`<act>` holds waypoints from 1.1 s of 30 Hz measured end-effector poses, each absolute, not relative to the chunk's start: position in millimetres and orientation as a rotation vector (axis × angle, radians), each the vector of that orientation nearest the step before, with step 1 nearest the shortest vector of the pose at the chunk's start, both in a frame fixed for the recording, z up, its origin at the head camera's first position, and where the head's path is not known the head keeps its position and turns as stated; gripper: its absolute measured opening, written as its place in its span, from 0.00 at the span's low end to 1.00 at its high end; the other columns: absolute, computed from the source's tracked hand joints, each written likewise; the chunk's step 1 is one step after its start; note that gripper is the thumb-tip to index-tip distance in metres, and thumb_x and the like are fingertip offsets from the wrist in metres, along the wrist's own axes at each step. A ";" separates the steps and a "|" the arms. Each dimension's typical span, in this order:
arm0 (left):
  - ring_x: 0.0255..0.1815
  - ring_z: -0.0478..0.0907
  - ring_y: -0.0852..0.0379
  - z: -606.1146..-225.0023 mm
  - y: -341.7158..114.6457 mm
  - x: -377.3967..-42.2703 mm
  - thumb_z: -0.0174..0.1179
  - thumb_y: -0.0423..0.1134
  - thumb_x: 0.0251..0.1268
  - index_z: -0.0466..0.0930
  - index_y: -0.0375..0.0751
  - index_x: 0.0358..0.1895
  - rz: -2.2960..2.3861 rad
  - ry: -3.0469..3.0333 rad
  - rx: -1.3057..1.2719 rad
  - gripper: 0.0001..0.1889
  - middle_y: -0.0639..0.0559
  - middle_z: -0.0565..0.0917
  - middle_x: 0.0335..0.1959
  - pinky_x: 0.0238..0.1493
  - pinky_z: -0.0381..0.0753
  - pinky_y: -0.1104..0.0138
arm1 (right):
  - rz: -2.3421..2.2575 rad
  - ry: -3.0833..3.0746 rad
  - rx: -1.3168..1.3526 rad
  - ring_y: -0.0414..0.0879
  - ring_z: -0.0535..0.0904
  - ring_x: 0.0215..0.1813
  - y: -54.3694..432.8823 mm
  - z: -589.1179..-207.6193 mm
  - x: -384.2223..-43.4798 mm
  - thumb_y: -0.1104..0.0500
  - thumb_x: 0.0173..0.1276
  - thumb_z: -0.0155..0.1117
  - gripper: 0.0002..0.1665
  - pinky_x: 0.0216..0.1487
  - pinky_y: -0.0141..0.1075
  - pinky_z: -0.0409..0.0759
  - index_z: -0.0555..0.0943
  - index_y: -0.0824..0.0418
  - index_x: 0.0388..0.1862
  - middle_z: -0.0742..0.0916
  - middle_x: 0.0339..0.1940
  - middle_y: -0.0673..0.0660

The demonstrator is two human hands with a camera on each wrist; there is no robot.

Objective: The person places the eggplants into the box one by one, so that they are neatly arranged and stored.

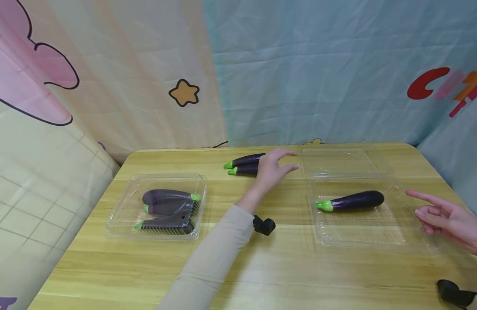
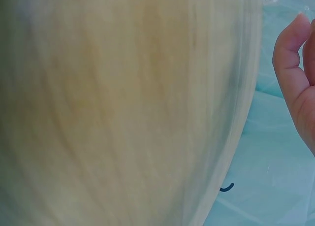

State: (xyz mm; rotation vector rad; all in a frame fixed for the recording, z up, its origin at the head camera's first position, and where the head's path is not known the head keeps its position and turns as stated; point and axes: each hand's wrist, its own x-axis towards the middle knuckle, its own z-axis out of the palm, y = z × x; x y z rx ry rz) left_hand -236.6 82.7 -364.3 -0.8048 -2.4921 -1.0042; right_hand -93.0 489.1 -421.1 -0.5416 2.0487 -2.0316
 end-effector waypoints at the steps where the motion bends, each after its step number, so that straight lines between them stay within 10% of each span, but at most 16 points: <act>1: 0.52 0.75 0.65 -365.4 79.5 -237.8 0.66 0.48 0.53 0.82 0.55 0.49 -1.022 -2.487 -0.783 0.18 0.61 0.81 0.50 0.49 0.65 0.64 | -2.021 2.063 -0.535 0.55 0.57 0.17 489.2 -420.9 -93.1 0.78 0.71 0.37 0.38 0.19 0.44 0.57 0.65 0.41 0.68 0.77 0.22 0.51; 33: 0.54 0.73 0.54 -401.0 24.2 -245.0 0.73 0.48 0.43 0.83 0.53 0.50 -1.025 -2.584 -0.307 0.25 0.57 0.81 0.51 0.49 0.65 0.55 | -1.850 2.317 -0.405 0.53 0.60 0.16 488.6 -422.9 -89.8 0.73 0.73 0.42 0.37 0.19 0.44 0.58 0.59 0.35 0.69 0.72 0.19 0.55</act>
